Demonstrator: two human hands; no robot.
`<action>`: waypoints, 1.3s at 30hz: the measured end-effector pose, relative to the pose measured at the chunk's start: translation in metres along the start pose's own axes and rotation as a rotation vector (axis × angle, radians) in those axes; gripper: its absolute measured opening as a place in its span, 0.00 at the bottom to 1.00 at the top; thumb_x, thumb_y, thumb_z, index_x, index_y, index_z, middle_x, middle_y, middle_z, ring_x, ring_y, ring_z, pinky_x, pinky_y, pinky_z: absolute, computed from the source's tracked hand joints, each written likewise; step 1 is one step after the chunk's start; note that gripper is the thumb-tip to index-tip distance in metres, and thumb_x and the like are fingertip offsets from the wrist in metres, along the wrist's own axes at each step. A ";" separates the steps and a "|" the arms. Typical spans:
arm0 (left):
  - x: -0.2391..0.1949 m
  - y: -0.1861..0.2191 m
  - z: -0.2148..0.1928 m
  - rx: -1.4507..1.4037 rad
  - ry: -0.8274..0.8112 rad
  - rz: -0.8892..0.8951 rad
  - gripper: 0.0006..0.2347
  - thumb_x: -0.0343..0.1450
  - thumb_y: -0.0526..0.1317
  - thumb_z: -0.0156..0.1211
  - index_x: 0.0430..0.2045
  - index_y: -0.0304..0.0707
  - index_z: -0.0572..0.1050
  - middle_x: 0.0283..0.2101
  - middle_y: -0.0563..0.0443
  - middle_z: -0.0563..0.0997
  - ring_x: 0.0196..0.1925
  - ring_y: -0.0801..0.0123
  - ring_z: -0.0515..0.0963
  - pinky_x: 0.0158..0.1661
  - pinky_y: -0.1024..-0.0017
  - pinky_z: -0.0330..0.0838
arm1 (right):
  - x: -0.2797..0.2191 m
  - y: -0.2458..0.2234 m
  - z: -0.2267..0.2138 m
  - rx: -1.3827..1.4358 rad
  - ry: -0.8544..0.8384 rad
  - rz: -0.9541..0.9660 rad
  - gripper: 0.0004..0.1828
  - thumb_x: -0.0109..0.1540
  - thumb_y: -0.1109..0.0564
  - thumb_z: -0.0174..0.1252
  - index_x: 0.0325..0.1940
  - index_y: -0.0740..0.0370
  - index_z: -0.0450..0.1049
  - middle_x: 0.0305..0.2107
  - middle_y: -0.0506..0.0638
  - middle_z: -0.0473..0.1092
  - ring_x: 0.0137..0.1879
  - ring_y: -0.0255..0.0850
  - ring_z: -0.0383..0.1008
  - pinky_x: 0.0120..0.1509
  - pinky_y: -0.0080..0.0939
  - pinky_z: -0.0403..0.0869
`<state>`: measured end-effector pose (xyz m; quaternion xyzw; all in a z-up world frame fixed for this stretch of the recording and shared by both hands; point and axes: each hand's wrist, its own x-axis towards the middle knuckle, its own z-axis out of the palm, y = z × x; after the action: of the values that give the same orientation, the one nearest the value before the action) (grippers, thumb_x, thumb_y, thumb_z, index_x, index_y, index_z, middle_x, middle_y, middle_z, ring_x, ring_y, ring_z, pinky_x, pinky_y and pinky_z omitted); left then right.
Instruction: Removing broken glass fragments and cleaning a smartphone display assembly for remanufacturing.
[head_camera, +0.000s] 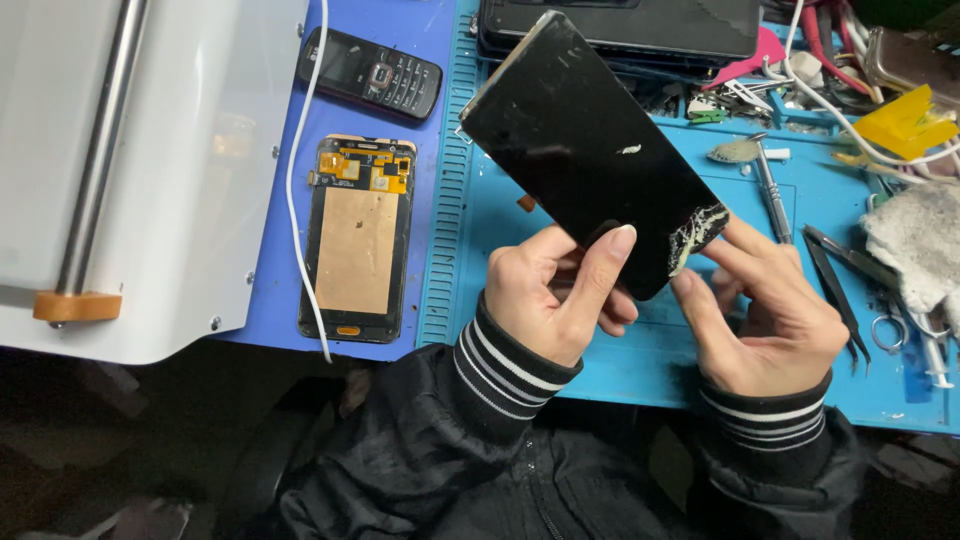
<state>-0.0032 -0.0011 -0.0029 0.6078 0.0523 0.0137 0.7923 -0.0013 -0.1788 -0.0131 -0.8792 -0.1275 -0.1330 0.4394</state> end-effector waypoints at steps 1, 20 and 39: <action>-0.001 -0.001 0.000 0.001 -0.001 0.000 0.12 0.72 0.39 0.58 0.32 0.21 0.78 0.16 0.46 0.79 0.15 0.72 0.77 0.18 0.80 0.74 | -0.001 0.000 0.000 0.000 0.001 0.001 0.19 0.60 0.79 0.58 0.56 0.81 0.74 0.38 0.61 0.68 0.34 0.40 0.60 0.42 0.35 0.62; 0.003 -0.007 0.004 0.089 -0.027 -0.006 0.11 0.73 0.37 0.61 0.27 0.21 0.78 0.15 0.45 0.80 0.15 0.70 0.79 0.18 0.79 0.76 | 0.007 0.001 0.000 0.091 0.144 0.109 0.05 0.58 0.72 0.58 0.38 0.73 0.76 0.49 0.57 0.76 0.32 0.34 0.68 0.35 0.28 0.67; 0.002 -0.010 0.005 0.226 -0.102 0.089 0.10 0.73 0.36 0.60 0.27 0.23 0.80 0.14 0.49 0.80 0.13 0.73 0.77 0.17 0.81 0.73 | -0.013 0.040 0.009 0.345 -0.078 0.299 0.08 0.62 0.64 0.57 0.35 0.71 0.81 0.17 0.52 0.79 0.21 0.35 0.71 0.26 0.30 0.72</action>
<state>-0.0013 -0.0080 -0.0115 0.6947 -0.0139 0.0116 0.7190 0.0016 -0.1962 -0.0528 -0.8046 -0.0333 -0.0086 0.5929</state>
